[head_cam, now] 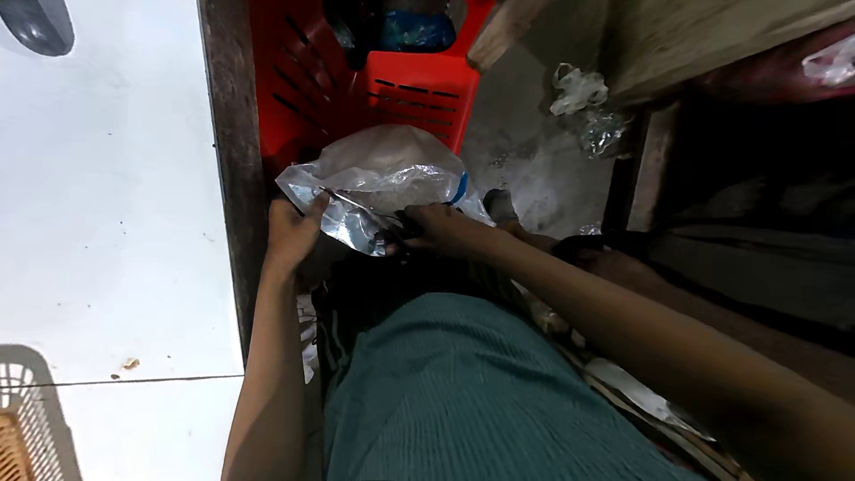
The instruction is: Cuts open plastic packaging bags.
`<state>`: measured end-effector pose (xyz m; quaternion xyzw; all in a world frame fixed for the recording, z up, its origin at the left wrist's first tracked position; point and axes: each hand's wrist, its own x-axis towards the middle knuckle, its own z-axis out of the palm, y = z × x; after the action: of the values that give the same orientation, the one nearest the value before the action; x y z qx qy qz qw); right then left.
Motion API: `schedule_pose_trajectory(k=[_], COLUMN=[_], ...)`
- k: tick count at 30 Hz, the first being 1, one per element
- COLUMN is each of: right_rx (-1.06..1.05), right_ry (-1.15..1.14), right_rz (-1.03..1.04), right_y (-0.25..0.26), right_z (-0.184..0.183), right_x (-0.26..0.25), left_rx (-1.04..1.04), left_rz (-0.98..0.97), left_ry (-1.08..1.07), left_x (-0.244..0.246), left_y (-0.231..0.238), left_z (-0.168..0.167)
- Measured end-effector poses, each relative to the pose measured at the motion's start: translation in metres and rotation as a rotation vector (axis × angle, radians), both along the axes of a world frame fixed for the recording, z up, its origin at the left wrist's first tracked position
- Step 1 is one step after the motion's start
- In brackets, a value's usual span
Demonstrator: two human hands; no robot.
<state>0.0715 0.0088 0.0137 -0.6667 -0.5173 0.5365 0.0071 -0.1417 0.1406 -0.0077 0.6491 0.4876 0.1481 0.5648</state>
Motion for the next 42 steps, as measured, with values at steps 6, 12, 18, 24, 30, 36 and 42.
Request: schedule_pose_trajectory(k=[6, 12, 18, 24, 30, 36, 42], right_rx=[0.029, -0.005, -0.022, -0.203, -0.414, -0.342, -0.278], right_ry=[-0.045, -0.042, 0.03, 0.366, 0.595, 0.492, 0.45], right_rz=[-0.022, -0.011, -0.046, -0.117, -0.229, -0.154, -0.159], right_y=[-0.003, -0.004, 0.0, -0.002, -0.006, 0.001, 0.005], right_z=[0.001, -0.005, 0.014, 0.026, 0.029, 0.025, 0.013], right_x=[-0.001, -0.009, 0.004, 0.03, 0.04, 0.022, 0.009], left_rx=[-0.009, -0.001, 0.058, 0.118, -0.006, -0.052, -0.114], left_rz=[0.017, -0.033, -0.149, -0.143, -0.029, 0.029, 0.06], left_ry=[0.02, 0.05, 0.146, 0.191, 0.27, 0.258, 0.225], left_x=[0.0, -0.002, -0.003, -0.007, -0.01, -0.007, -0.008], left_y=[-0.003, -0.003, 0.009, 0.012, -0.001, -0.007, -0.014], left_z=[0.002, 0.003, 0.008, 0.011, 0.02, 0.022, 0.031])
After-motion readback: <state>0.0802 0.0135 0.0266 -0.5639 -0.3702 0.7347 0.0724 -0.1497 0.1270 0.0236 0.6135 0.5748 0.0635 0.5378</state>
